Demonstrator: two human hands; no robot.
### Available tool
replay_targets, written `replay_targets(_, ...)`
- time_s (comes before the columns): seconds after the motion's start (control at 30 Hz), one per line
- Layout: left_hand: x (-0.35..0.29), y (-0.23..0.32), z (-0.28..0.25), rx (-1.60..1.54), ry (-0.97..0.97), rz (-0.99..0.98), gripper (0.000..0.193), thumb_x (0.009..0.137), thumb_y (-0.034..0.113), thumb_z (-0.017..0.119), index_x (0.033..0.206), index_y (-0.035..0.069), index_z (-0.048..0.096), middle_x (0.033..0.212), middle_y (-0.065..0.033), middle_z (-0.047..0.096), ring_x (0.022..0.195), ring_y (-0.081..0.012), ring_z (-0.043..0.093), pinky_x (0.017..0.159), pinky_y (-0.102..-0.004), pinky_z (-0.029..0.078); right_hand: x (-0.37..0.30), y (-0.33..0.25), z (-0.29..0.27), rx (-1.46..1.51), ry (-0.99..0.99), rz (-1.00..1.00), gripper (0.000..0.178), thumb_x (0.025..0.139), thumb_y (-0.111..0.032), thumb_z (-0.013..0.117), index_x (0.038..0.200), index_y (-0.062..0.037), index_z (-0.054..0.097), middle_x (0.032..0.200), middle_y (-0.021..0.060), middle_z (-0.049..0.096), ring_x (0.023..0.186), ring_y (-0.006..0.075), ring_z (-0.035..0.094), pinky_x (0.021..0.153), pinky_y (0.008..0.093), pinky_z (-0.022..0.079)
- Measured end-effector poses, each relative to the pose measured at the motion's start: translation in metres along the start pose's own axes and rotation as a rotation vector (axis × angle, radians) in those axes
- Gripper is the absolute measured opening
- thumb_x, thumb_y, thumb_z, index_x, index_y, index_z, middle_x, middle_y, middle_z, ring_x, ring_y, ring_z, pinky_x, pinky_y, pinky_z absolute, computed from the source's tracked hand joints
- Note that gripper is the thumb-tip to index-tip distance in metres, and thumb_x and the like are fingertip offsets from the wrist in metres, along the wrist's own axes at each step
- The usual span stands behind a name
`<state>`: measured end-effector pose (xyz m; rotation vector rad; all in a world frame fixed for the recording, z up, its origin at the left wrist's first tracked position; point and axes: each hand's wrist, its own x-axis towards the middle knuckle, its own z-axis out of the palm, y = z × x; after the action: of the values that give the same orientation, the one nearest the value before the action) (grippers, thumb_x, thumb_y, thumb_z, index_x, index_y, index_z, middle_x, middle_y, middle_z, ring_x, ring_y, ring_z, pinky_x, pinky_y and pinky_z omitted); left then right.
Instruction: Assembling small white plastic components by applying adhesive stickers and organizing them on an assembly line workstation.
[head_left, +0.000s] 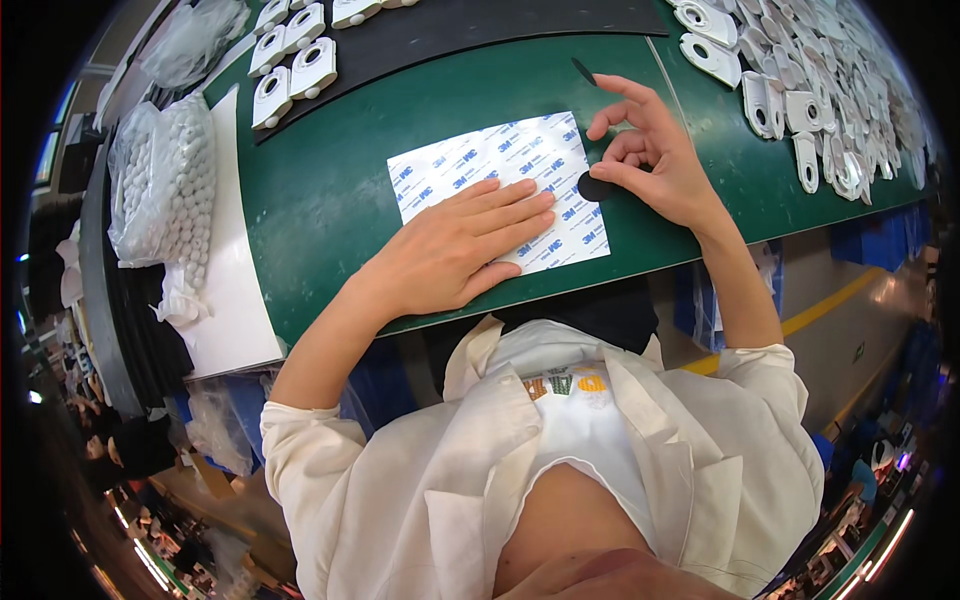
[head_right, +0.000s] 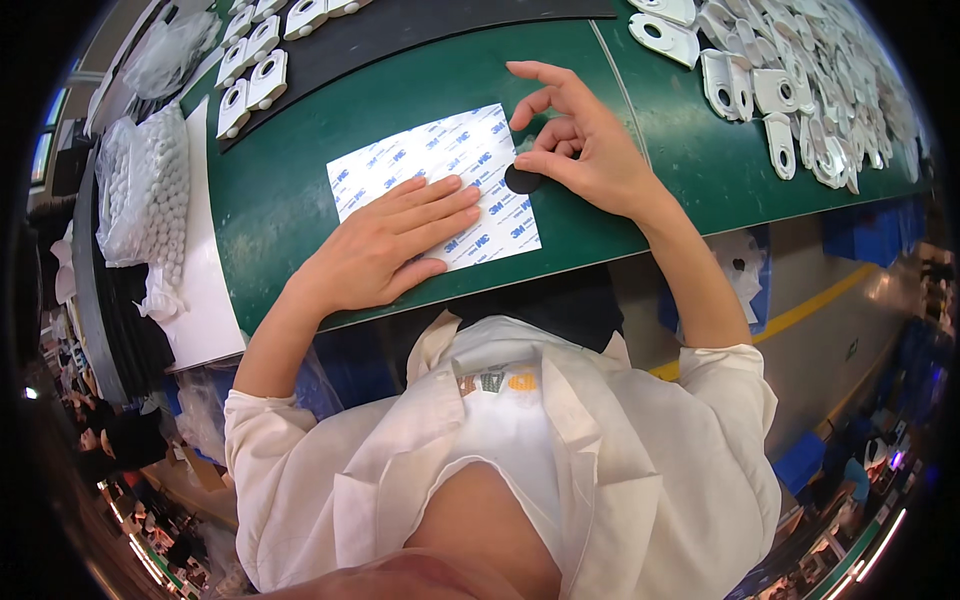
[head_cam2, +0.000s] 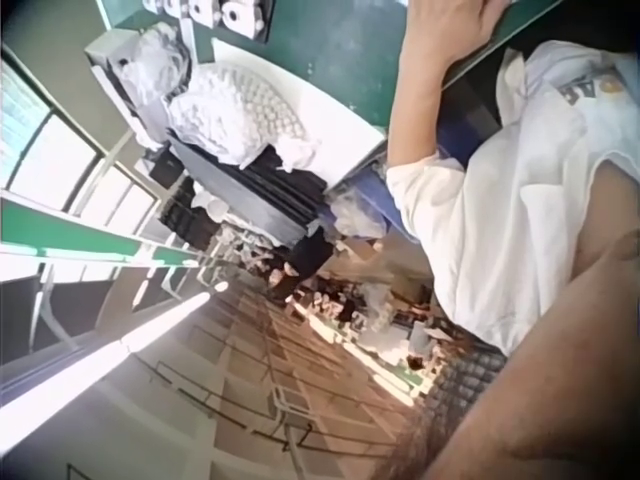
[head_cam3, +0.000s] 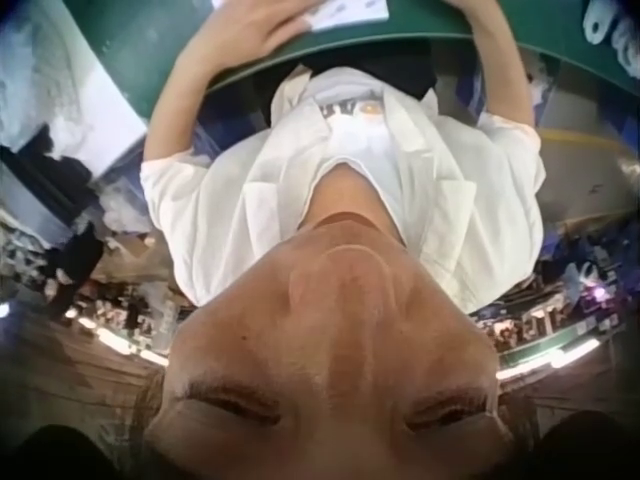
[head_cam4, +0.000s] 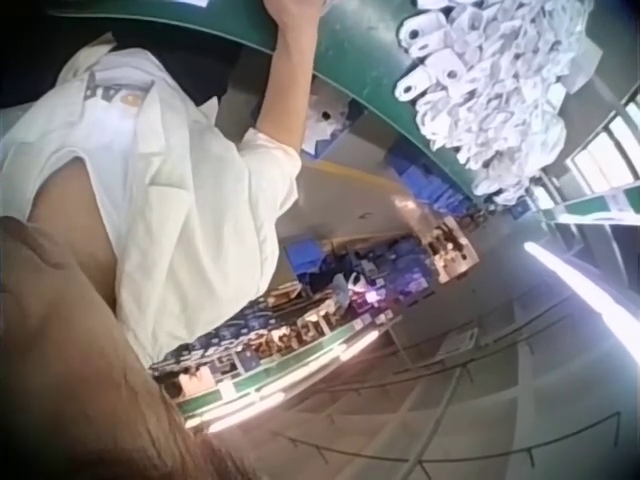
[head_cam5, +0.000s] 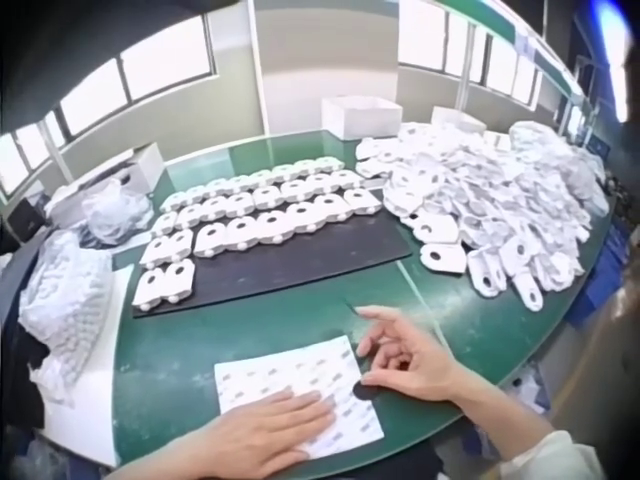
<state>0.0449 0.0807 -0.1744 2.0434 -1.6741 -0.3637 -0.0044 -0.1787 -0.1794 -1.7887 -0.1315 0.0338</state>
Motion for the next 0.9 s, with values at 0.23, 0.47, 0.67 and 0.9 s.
replay_targets(0.23, -0.0014, 0.0002, 0.0011, 0.007, 0.001, -0.003, 0.049, 0.086, 0.022, 0.054, 0.132, 0.01, 0.043, 0.139, -0.0067, 0.041, 0.13, -0.0258, 0.035, 0.106, -0.0437, 0.03, 0.0006, 0.0005, 0.0031, -0.015, 0.03, -0.01, 0.076, 0.071, 0.009, 0.067, 0.136, -0.0107, 0.033, 0.099, 0.0067, 0.052, 0.068, 0.0039, 0.055, 0.055, 0.0127, 0.038)
replay_targets(0.47, -0.0016, 0.0005, 0.0025, 0.013, -0.004, -0.005, 0.048, 0.087, 0.022, 0.053, 0.133, 0.01, 0.043, 0.139, -0.0068, 0.04, 0.131, -0.0256, 0.035, 0.107, -0.0439, 0.029, -0.0002, 0.0012, 0.004, -0.033, 0.039, -0.014, 0.078, 0.07, 0.008, 0.069, 0.136, -0.0108, 0.033, 0.099, 0.0068, 0.052, 0.066, 0.0038, 0.054, 0.054, 0.0125, 0.038)
replay_targets(0.67, -0.0013, -0.0003, 0.0022, 0.011, -0.002, -0.003, 0.048, 0.087, 0.023, 0.053, 0.132, 0.009, 0.043, 0.139, -0.0075, 0.041, 0.13, -0.0261, 0.035, 0.107, -0.0436, 0.029, -0.0034, 0.0037, 0.0061, -0.127, 0.022, -0.105, 0.075, 0.07, 0.007, 0.07, 0.135, -0.0112, 0.035, 0.099, 0.0065, 0.052, 0.066, 0.0046, 0.054, 0.055, 0.0136, 0.039)
replay_targets(0.9, -0.0011, -0.0001, 0.0033, 0.024, -0.002, 0.007, 0.049, 0.087, 0.023, 0.053, 0.133, 0.008, 0.043, 0.138, -0.0084, 0.041, 0.13, -0.0261, 0.035, 0.106, -0.0428, 0.029, -0.0059, 0.0005, 0.0001, -0.5, 0.157, -0.176, 0.082, 0.064, 0.001, 0.077, 0.135, -0.0127, 0.038, 0.102, 0.0016, 0.05, 0.076, 0.0085, 0.044, 0.064, 0.0194, 0.039)
